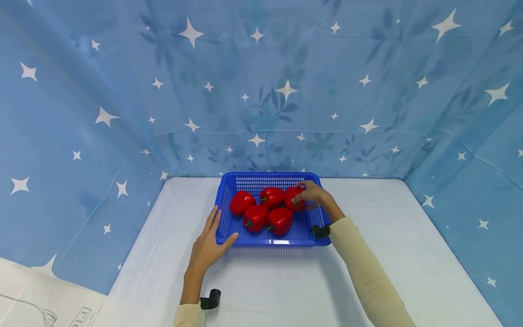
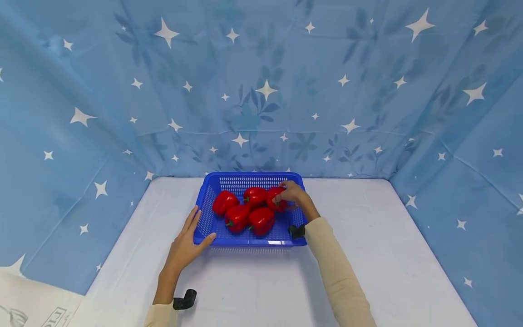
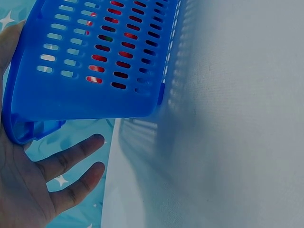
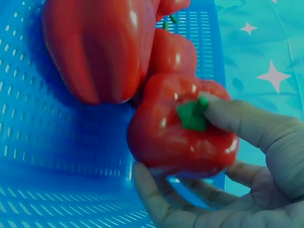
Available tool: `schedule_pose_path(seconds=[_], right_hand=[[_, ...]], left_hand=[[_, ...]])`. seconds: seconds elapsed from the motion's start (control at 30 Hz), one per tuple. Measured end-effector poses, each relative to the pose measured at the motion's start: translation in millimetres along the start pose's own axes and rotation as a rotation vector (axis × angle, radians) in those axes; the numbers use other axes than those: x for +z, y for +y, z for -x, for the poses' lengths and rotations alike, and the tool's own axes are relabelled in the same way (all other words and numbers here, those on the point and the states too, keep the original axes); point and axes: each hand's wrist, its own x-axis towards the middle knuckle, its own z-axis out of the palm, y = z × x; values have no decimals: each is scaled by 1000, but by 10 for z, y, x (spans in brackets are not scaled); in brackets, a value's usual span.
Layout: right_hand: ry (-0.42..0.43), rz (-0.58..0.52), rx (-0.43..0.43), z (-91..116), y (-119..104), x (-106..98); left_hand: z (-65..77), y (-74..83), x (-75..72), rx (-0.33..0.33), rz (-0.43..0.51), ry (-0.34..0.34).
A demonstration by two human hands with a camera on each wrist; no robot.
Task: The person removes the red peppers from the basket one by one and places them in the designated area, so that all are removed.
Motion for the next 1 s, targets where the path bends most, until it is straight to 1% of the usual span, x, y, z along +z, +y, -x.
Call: schedule_pose_path(seconds=[0.13,0.4,0.63,0.73,0.87,1.0], right_hand=[[4,-44,-18,15,-18,-9],[-13,-53,-3,7,24,-29],[-36,-79,-20,39,41,-72],[-58,-109,-43,76,57,-99],[-103,-179,-88,133,72,-157],[-117,-261,-131,195,70,-238]], left_hand=[[-18,-1,-10,5,5,8],[-13,19,-17,-4,11,-9],[-14,20,-2,5,3,-5],[-13,16,-2,-2,9,-8],[-1,5,1,-3,13,-7],[1,-1,2,3,17,-1]])
